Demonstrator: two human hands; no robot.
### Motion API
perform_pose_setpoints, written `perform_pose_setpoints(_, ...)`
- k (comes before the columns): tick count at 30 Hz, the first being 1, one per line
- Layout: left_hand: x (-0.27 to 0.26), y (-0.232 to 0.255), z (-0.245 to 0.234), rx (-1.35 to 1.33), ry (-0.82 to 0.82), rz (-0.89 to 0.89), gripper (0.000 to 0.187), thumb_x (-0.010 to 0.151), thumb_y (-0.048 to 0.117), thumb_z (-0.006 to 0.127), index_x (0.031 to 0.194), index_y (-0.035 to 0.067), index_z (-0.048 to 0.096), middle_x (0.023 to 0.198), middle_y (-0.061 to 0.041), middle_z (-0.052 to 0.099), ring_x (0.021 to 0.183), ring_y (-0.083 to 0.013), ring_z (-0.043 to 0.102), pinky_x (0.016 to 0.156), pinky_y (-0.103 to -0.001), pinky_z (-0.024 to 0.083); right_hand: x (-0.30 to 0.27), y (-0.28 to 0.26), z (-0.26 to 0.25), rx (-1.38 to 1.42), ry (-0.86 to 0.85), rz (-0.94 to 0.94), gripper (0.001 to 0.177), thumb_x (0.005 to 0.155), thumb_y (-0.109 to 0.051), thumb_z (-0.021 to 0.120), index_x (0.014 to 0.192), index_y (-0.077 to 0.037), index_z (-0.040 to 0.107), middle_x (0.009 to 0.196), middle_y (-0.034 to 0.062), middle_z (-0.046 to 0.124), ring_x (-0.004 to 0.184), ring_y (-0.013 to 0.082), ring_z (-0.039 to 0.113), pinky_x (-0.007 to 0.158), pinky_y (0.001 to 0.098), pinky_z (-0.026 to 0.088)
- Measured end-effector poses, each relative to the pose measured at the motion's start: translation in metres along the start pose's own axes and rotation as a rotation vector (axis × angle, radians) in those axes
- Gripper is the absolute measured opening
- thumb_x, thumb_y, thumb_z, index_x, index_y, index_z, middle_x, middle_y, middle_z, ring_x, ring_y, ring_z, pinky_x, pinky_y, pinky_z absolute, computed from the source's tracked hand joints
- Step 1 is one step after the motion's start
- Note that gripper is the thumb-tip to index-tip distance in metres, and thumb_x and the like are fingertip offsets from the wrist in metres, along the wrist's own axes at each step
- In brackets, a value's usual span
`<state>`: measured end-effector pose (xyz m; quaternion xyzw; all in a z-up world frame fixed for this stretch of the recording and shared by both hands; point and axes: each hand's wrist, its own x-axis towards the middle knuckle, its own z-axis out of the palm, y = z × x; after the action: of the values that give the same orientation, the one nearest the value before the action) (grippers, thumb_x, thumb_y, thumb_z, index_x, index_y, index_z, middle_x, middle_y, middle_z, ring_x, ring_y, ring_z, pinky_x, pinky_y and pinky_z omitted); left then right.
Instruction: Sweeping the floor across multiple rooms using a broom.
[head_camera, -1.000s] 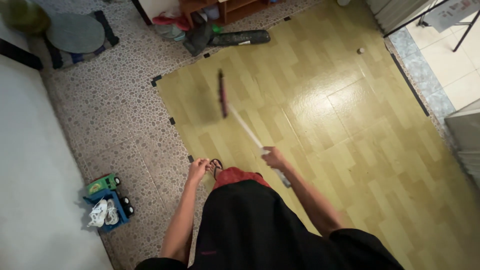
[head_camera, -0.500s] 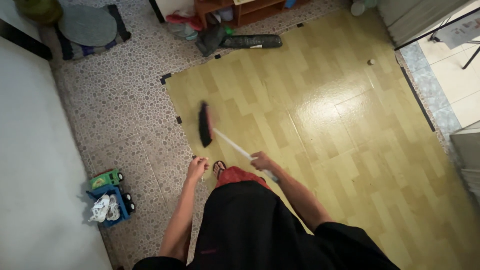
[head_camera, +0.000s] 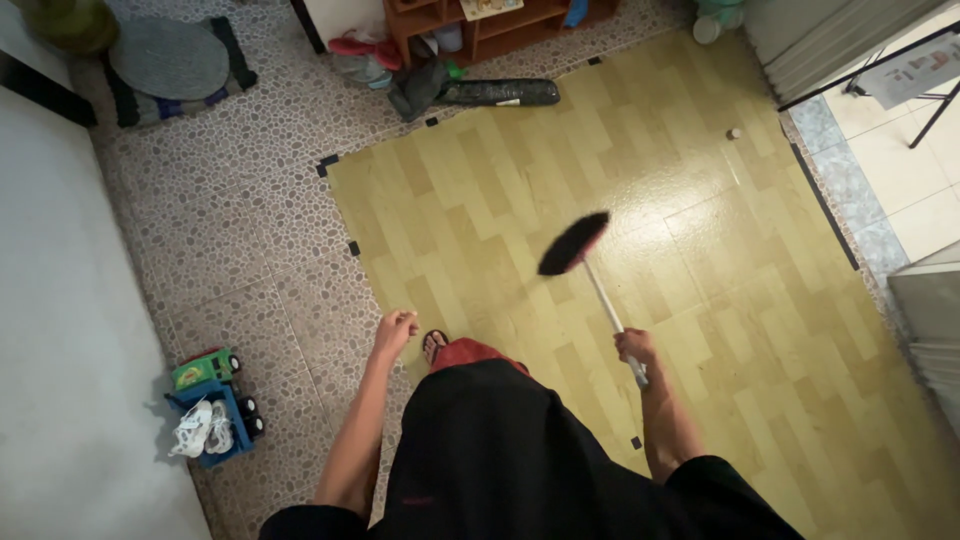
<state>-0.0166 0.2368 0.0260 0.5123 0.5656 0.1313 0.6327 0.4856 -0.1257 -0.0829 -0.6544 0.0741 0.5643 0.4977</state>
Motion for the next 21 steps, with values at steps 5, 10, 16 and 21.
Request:
perform_pose_setpoints(5,0.004,-0.001,-0.002,-0.026,-0.002,-0.006,0.025,0.096,0.027,0.067,0.1,0.003,0.07,0.081,-0.008,0.074,0.07,-0.0155,0.069,0.063,-0.03,0.053,0.002,-0.002,0.035,-0.393,0.316,-0.124,0.026,0.09,-0.004,0.064,0.106,0.015,0.07,0.067,0.0125,0.062,0.049,0.0214,0.057,0.041,0.0355,0.045)
perform_pose_setpoints(10,0.004,0.002,-0.008,-0.031,0.011,-0.054,0.025,0.096,0.028,0.066,0.101,0.003,0.07,0.081,-0.007,0.074,0.07,-0.015,0.069,0.062,-0.03,0.051,-0.044,-0.013,0.129,-0.675,0.355,-0.232,0.04,0.087,-0.008,0.071,0.123,0.009,0.064,0.062,0.0123,0.065,0.047,0.0206,0.061,0.042,0.0351,0.047)
perform_pose_setpoints(16,0.01,-0.003,-0.022,-0.061,0.014,-0.001,0.026,0.095,0.029,0.067,0.102,0.004,0.071,0.081,-0.006,0.073,0.07,-0.0146,0.07,0.06,-0.029,0.052,-0.057,-0.025,0.219,-0.507,0.052,-0.214,0.053,0.09,-0.01,0.068,0.14,0.002,0.056,0.066,0.007,0.06,0.049,0.0145,0.054,0.042,0.0315,0.043)
perform_pose_setpoints(21,0.012,-0.005,-0.038,-0.066,0.015,0.029,0.027,0.094,0.029,0.067,0.101,0.004,0.071,0.079,-0.007,0.073,0.067,-0.0146,0.069,0.057,-0.029,0.051,-0.021,-0.018,0.325,-0.481,-0.319,-0.109,0.052,0.088,-0.007,0.068,0.138,-0.004,0.058,0.065,0.0052,0.059,0.046,0.0142,0.051,0.038,0.031,0.039)
